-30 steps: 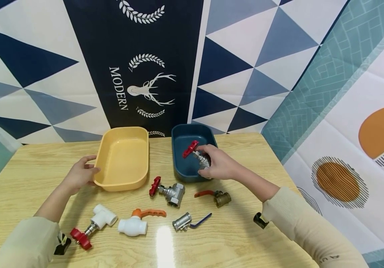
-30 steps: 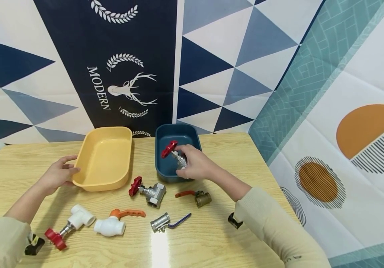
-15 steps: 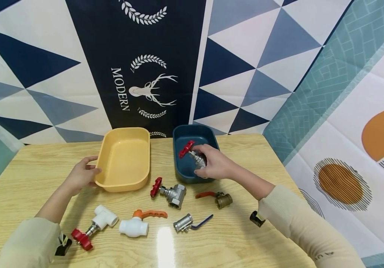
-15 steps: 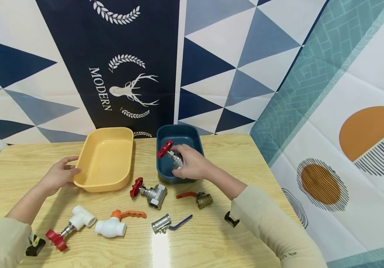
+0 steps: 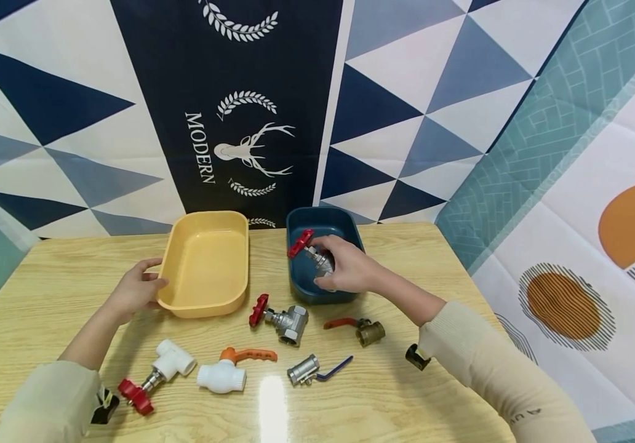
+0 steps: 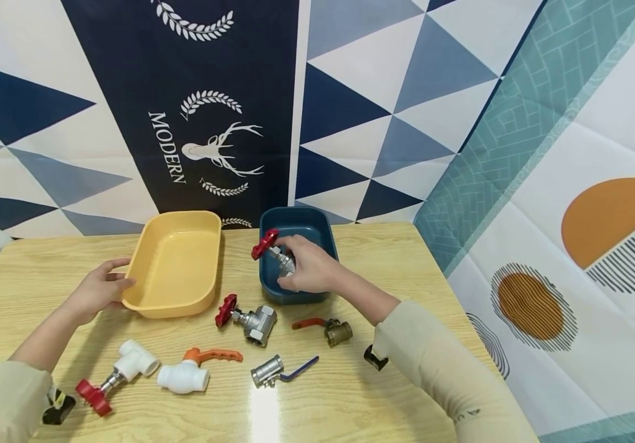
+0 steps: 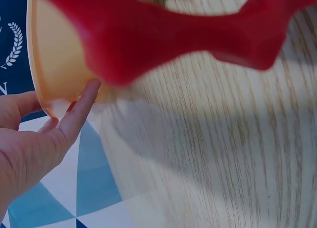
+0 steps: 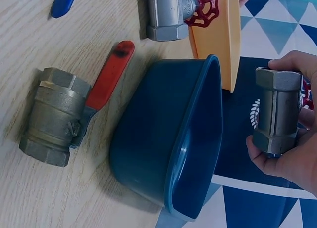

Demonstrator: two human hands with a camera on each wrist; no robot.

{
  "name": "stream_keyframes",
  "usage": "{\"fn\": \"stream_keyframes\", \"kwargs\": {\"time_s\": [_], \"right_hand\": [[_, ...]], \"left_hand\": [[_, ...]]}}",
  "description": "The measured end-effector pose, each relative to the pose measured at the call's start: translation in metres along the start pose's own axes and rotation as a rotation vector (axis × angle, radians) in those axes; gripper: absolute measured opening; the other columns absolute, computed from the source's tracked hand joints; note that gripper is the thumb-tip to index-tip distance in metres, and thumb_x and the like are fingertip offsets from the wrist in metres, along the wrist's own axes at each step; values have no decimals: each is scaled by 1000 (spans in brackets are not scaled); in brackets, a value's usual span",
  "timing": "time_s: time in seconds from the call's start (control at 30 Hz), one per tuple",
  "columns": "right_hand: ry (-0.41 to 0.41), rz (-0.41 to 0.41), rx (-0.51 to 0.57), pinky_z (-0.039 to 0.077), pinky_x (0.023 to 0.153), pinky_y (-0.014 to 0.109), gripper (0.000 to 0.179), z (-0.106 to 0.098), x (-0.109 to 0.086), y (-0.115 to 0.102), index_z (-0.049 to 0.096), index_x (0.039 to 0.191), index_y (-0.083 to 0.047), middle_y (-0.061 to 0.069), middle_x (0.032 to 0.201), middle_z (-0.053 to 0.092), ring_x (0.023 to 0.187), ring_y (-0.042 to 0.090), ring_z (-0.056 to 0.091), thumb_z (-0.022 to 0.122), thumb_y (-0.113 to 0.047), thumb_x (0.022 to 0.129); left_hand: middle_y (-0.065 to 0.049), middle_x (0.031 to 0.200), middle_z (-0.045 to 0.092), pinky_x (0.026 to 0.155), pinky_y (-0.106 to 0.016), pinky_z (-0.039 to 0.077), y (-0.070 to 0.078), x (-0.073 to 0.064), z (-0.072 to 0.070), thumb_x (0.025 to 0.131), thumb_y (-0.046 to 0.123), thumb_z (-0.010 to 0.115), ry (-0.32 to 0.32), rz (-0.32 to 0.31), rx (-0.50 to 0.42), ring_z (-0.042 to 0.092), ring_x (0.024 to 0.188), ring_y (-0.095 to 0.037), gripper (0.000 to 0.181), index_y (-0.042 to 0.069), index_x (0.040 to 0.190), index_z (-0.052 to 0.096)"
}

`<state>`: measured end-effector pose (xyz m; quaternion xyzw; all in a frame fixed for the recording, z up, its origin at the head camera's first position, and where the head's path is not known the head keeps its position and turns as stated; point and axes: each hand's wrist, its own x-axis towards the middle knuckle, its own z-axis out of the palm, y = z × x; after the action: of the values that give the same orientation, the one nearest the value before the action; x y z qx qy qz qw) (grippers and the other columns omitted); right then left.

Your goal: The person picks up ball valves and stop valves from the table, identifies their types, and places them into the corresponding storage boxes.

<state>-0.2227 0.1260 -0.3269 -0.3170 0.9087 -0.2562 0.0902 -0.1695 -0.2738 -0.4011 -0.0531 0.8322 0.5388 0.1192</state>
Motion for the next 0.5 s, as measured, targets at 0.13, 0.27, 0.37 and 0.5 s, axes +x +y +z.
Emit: {"fn": "stream_keyframes", "kwargs": {"time_s": [0.13, 0.27, 0.37, 0.5], "right_hand": [[-7, -4, 8, 49, 80, 31, 65, 2, 4, 1, 44, 135, -6, 8, 118, 54, 97, 19, 51, 70, -24, 78], [-11, -18, 8, 49, 79, 31, 64, 4, 6, 1, 44, 134, -6, 8, 118, 54, 96, 19, 51, 70, -24, 78], [-9, -19, 5, 49, 81, 32, 64, 4, 7, 0, 45, 134, -6, 8, 119, 54, 97, 19, 51, 70, -23, 78], [-4, -21, 8, 50, 80, 32, 63, 4, 8, -1, 45, 134, -7, 8, 118, 53, 96, 19, 50, 71, -22, 78]], "left_hand": [[-39, 132, 33, 67, -37, 59, 0, -1, 0, 98, 10, 41, 7, -3, 3, 63, 84, -17, 61, -8, 146, 8], [-40, 132, 33, 66, -37, 59, 0, -1, -1, 98, 11, 41, 7, -5, 2, 63, 84, -17, 61, -8, 146, 8], [-40, 133, 33, 67, -37, 59, 1, -1, -1, 99, 11, 41, 5, -6, 1, 63, 84, -17, 61, -7, 146, 7], [-39, 133, 33, 66, -37, 59, 3, -1, 0, 98, 11, 41, 11, -14, 6, 63, 82, -15, 61, -6, 146, 8]]}}
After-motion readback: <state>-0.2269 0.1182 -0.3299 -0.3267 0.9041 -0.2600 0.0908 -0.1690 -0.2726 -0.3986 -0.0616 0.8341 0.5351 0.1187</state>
